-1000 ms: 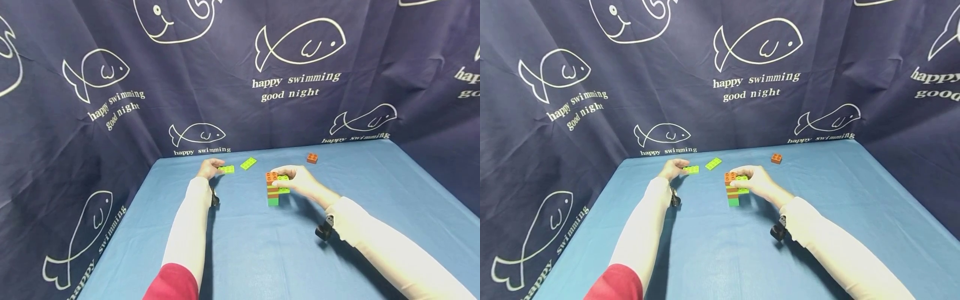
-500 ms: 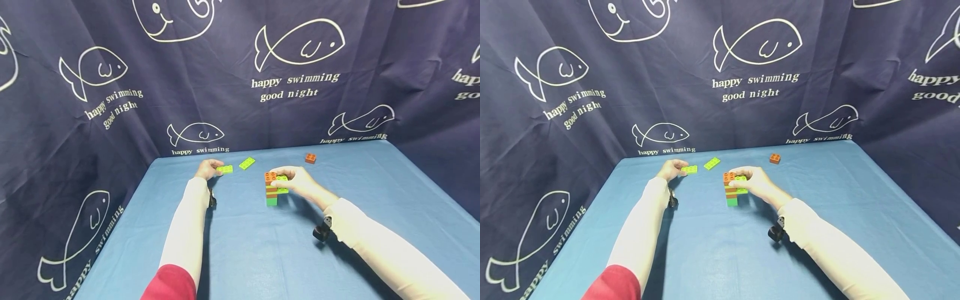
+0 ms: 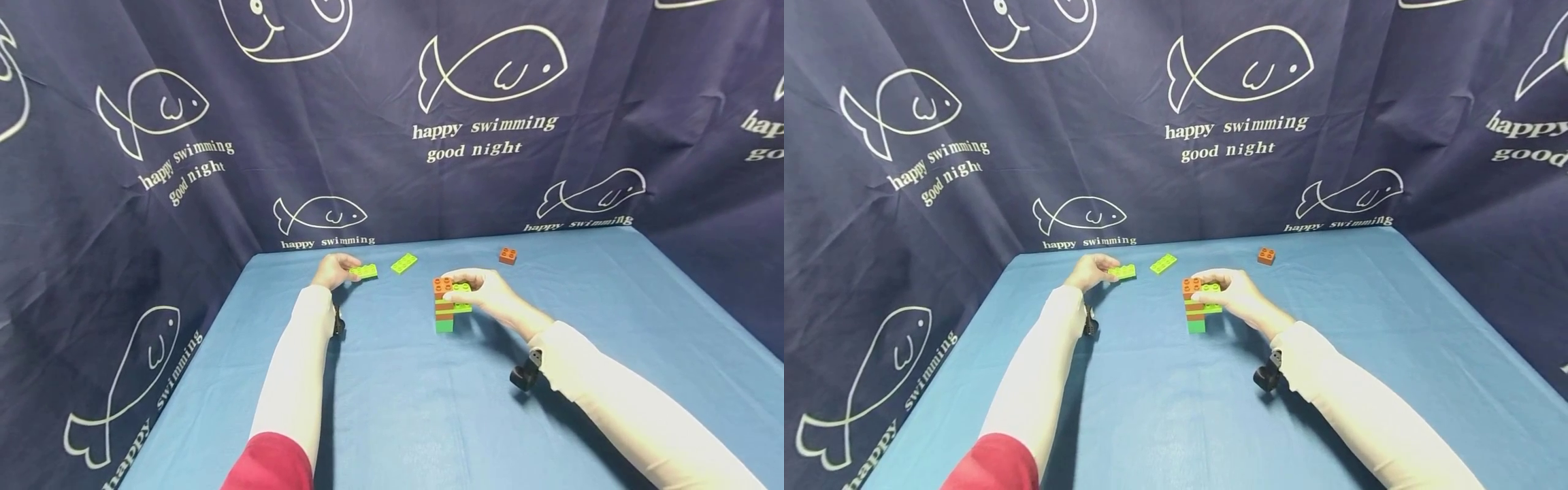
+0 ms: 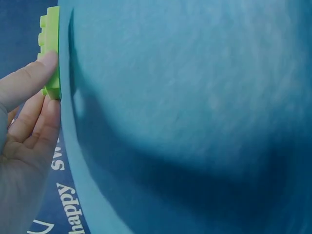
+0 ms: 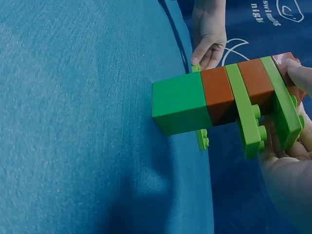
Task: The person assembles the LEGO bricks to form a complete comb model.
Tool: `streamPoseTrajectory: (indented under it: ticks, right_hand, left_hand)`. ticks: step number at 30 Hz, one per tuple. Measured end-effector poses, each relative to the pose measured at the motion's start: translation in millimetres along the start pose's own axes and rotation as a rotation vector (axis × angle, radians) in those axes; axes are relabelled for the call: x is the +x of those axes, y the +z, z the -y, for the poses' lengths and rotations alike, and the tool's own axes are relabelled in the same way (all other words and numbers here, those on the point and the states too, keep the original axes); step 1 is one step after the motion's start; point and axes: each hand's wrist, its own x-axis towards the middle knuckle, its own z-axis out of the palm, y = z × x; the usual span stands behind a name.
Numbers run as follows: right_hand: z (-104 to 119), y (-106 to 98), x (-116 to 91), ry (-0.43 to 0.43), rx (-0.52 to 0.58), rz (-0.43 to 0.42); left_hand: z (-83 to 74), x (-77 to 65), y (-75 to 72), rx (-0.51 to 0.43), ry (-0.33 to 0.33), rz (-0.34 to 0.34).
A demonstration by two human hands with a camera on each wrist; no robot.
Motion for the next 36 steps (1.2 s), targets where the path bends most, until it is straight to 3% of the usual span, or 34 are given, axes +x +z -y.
streamPoseTrajectory:
  ticks: [6, 13, 18, 23, 28, 36]
  right_hand:
    - [1, 0, -1, -0.004, -0.007, 0.004]
    - [0, 2, 3, -0.007, 0.025, -0.005]
    - [2, 2, 4, 0.001, 0.035, -0.006]
    - [2, 1, 2, 0.01, 0.037, -0.007]
    - [2, 1, 4, -0.017, 0.034, -0.001]
    - [1, 2, 1, -0.02, 0.056, -0.001]
  left_hand:
    - [-12.5, -4.0, -12.0, -0.009, 0.042, -0.021]
    - [-36.7, -3.2, -22.6, 0.004, 0.203, -0.047]
    - [-56.6, -4.8, -26.4, -0.001, 0.26, -0.063]
    - [-75.2, -9.2, -23.0, -0.04, 0.32, -0.03]
    - [-96.3, -17.5, -17.6, 0.005, 0.386, -0.028]
    - [-132.0, -45.8, -0.5, 0.017, 0.472, 0.016]
